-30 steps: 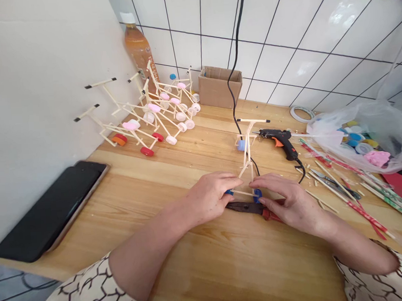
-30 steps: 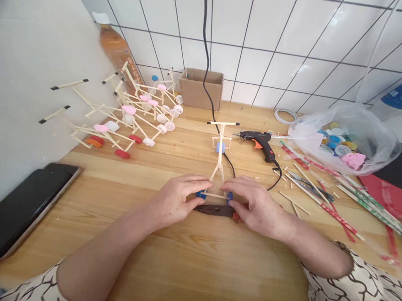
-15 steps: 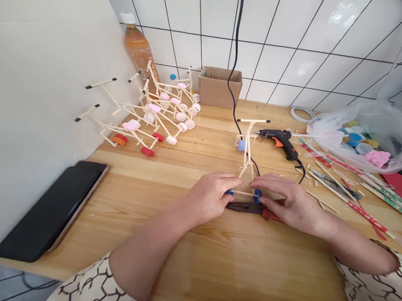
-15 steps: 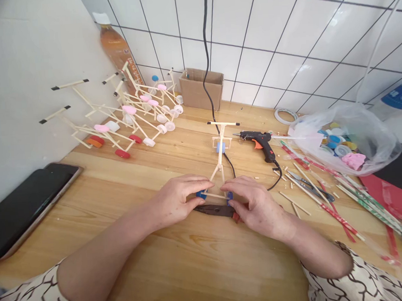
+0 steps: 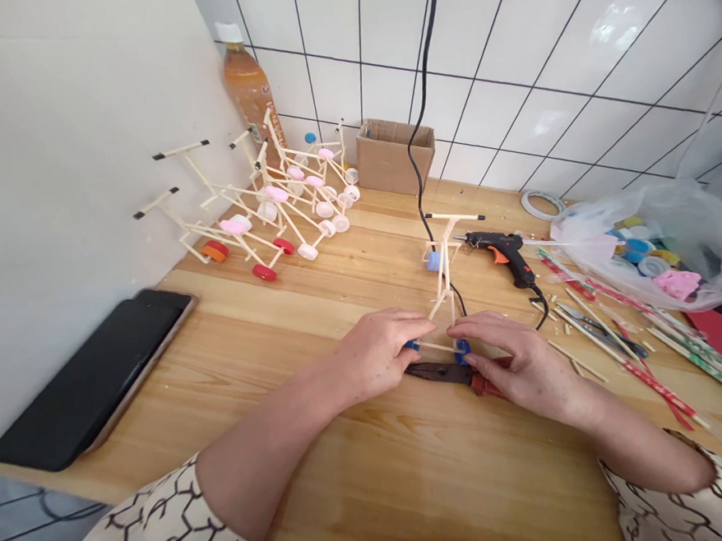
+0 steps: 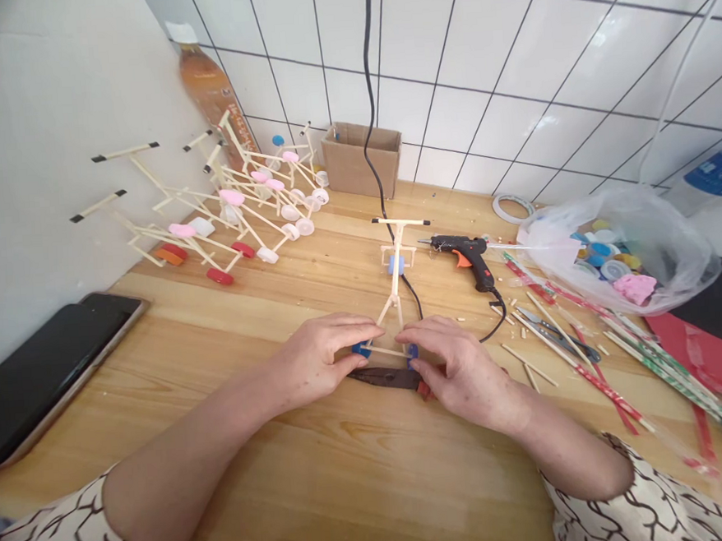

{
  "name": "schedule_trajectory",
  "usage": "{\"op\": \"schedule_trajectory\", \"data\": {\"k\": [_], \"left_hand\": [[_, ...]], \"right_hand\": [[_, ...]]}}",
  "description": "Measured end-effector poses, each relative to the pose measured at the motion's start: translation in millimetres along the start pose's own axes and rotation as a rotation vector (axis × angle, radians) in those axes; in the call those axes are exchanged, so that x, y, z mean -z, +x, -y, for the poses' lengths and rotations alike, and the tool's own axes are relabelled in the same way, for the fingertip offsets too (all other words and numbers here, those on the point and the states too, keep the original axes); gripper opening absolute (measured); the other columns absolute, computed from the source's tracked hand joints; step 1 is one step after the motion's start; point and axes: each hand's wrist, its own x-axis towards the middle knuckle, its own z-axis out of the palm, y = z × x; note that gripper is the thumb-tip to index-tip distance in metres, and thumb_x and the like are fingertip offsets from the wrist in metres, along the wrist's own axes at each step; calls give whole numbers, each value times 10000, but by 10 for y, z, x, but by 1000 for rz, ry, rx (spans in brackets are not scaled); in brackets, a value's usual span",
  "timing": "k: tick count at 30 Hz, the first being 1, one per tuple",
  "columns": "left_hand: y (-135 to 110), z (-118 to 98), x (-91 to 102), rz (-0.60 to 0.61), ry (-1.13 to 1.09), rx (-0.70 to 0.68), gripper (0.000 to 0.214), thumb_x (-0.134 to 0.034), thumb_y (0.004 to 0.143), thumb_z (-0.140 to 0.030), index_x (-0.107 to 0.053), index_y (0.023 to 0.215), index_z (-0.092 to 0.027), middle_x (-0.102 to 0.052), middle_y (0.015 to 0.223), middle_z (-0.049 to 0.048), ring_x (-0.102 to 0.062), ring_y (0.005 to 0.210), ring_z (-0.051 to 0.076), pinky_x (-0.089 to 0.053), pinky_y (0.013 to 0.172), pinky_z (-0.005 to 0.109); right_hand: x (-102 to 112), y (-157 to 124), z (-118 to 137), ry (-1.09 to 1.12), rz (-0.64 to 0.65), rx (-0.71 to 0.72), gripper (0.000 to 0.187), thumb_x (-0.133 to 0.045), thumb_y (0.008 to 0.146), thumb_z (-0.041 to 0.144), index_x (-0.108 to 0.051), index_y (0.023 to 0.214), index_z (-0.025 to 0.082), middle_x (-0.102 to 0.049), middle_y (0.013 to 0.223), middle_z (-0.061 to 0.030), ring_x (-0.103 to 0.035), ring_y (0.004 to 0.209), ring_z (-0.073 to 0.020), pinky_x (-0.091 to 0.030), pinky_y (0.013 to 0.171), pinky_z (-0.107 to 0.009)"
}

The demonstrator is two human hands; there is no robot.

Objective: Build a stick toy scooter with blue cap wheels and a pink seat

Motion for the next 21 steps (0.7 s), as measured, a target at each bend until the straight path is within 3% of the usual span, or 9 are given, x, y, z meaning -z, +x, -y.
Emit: {"op": "schedule_trajectory", "data": {"k": [6,12,21], "left_hand": [[-7,9,-8,-8,-5,-14,323,-629,726,-69,-634,1024,-192,-673,1004,40,-623,944,186,-492,826,278],[-16,9,-10,-15,7,-1,313,-631,721,-72,-642,1009,-195,-666,1027,44,-625,945,188,-495,815,275],[-16,8,-10,-15,8,1,331,-642,715,-88,-643,1027,-200,-665,1047,53,-627,961,198,-499,837,295]], "right_hand": [[3,-4,8,3,13,-6,274,-528,809,111,-593,1057,206,-664,1020,-72,-609,962,-193,-501,841,-341],[13,-12,37,64,-25,-161,134,-520,815,180,-557,938,219,-648,1020,-49,-631,897,-176,-514,821,-319],[-9,28,29,-20,-66,-224,110,-513,814,229,-552,913,202,-664,914,-50,-611,828,-179,-493,760,-313]]}}
